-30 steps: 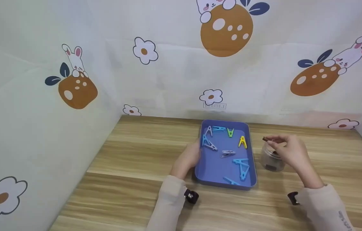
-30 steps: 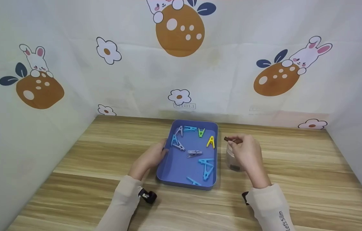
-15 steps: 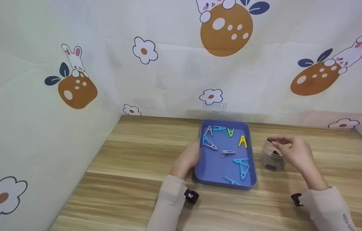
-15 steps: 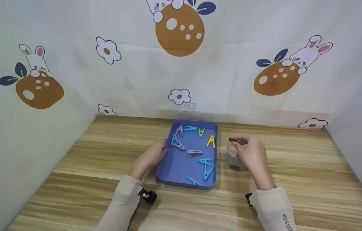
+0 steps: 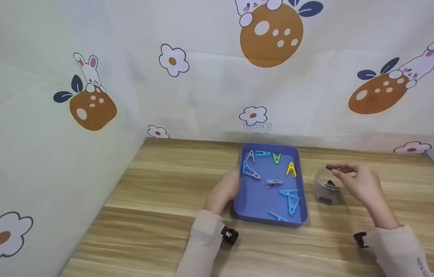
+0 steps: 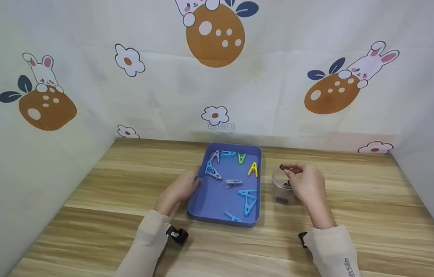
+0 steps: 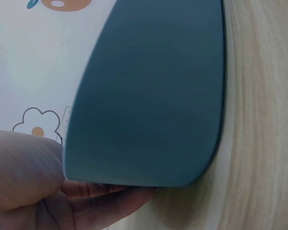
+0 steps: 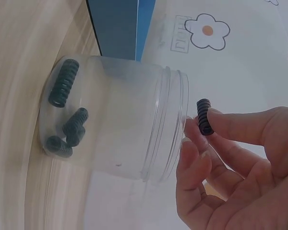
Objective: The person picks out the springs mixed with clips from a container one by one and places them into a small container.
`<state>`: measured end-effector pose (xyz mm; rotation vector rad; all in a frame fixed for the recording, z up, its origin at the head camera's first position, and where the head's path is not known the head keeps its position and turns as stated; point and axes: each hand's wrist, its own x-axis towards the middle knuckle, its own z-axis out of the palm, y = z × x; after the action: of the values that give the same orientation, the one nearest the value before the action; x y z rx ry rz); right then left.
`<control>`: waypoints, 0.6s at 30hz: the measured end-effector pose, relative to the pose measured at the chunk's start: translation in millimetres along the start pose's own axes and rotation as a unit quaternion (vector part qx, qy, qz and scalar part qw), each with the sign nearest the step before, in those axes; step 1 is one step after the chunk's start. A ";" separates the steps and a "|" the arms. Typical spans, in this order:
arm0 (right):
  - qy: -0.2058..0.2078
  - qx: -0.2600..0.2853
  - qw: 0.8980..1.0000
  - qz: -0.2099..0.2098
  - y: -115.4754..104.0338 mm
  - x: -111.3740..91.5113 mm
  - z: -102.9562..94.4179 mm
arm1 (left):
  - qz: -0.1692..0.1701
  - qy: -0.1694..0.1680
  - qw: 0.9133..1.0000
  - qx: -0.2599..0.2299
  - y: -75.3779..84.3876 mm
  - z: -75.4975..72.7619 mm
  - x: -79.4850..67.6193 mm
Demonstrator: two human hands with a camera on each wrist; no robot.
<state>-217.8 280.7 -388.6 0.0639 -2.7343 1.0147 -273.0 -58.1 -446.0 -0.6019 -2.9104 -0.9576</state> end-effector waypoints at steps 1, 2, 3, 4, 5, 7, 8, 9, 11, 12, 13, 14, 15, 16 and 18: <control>0.001 0.001 1.000 0.001 0.0 -0.5 -0.5 | 0.000 0.002 1.000 0.000 0.3 -0.1 -0.2; 0.002 0.001 1.000 0.002 0.0 -1.0 -0.8 | -0.001 0.003 1.000 -0.002 0.2 -0.1 0.0; 0.003 0.001 1.000 0.001 0.1 -1.4 -0.9 | -0.003 0.003 1.000 -0.004 0.1 0.0 0.2; 0.002 0.001 1.000 0.001 0.2 -1.9 -1.0 | -0.004 0.003 1.000 -0.007 0.0 0.1 0.3; 0.003 0.001 1.000 0.001 0.3 -2.4 -0.8 | -0.006 0.003 1.000 -0.008 0.0 0.1 0.5; 0.002 0.002 1.000 0.000 1.1 -3.2 -0.4 | -0.007 0.003 1.000 -0.010 0.5 -0.2 0.2; 0.001 0.002 1.000 0.000 1.5 -3.6 -0.2 | -0.008 0.002 1.000 -0.010 0.4 -0.3 0.3; 0.002 0.001 1.000 -0.001 2.1 -3.9 -0.1 | -0.007 0.003 1.000 -0.009 0.8 -0.5 0.1; 0.003 -0.001 1.000 -0.005 3.6 -4.4 0.3 | -0.006 0.002 1.000 -0.005 1.3 -0.8 -0.1; 0.005 -0.003 1.000 -0.007 4.5 -4.6 0.5 | -0.006 0.002 1.000 -0.005 1.4 -0.8 -0.3; 0.004 -0.003 1.000 -0.008 5.8 -4.6 0.6 | -0.006 0.002 1.000 -0.004 1.4 -0.8 -0.4; 0.005 -0.004 1.000 -0.009 7.0 -4.5 0.8 | -0.006 0.001 1.000 -0.003 1.3 -0.6 -0.5; 0.006 -0.003 1.000 -0.008 7.9 -4.6 1.3 | -0.006 0.001 1.000 -0.002 1.2 -0.4 -0.4; 0.007 -0.004 1.000 -0.007 9.0 -4.5 1.5 | -0.007 0.001 1.000 -0.002 1.1 -0.3 -0.5; 0.006 -0.004 1.000 -0.003 10.4 -4.6 2.2 | -0.006 0.001 1.000 0.001 1.1 -0.4 -0.9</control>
<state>-214.9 287.0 -397.9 0.0651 -2.7248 0.9989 -271.8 -57.8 -445.1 -0.5821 -2.9161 -0.9573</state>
